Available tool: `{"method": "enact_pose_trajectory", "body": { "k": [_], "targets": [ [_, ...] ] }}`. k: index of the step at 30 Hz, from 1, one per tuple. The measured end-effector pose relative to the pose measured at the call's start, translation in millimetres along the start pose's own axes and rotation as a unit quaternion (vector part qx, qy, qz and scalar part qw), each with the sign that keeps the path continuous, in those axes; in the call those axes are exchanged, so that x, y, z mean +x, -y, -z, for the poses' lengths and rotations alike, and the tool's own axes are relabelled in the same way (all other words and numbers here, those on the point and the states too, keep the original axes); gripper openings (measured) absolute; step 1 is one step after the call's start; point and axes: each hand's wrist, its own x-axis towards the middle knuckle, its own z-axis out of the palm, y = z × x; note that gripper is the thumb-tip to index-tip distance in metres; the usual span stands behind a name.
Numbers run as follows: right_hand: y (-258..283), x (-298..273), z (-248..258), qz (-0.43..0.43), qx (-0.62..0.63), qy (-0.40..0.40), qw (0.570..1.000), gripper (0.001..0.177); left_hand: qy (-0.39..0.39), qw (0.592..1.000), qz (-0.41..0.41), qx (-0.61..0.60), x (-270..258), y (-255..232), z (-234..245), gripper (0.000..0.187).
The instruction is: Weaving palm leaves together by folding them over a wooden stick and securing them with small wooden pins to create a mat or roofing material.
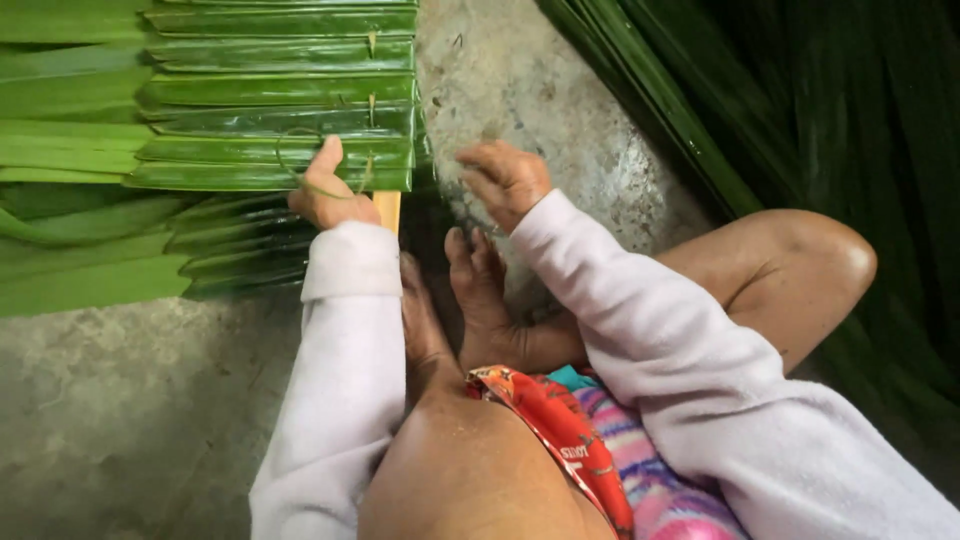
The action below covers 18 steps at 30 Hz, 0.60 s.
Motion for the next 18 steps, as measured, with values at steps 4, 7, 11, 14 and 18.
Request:
{"method": "enact_pose_trajectory", "body": {
  "k": [4, 7, 11, 14, 18],
  "targets": [
    [-53.7, -0.9, 47.6, -0.188, -0.066, -0.032, 0.979, 0.021, -0.014, 1.000, 0.008, -0.012, -32.8, -23.6, -18.0, 0.093],
    [-94.6, -5.7, 83.6, -0.239, -0.087, -0.030, 0.967, 0.025, -0.010, 1.000, 0.003, -0.003, -42.3, -37.6, -18.7, 0.085],
    [-96.3, 0.8, 89.7, -0.341, -0.168, -0.042, 0.924, 0.019, 0.005, 0.993, -0.076, -0.088, -76.5, -94.6, -26.8, 0.083],
    [-104.2, 2.6, 80.7, -0.370, -0.164, -0.028, 0.914, 0.019, 0.021, 0.990, -0.100, -0.096, -53.4, -103.6, -14.4, 0.071],
    [-99.9, 0.0, 68.9, -0.381, -0.140, -0.021, 0.914, 0.018, -0.039, 0.992, -0.102, -0.063, -0.1, -74.2, 1.4, 0.074]
  ]
}}
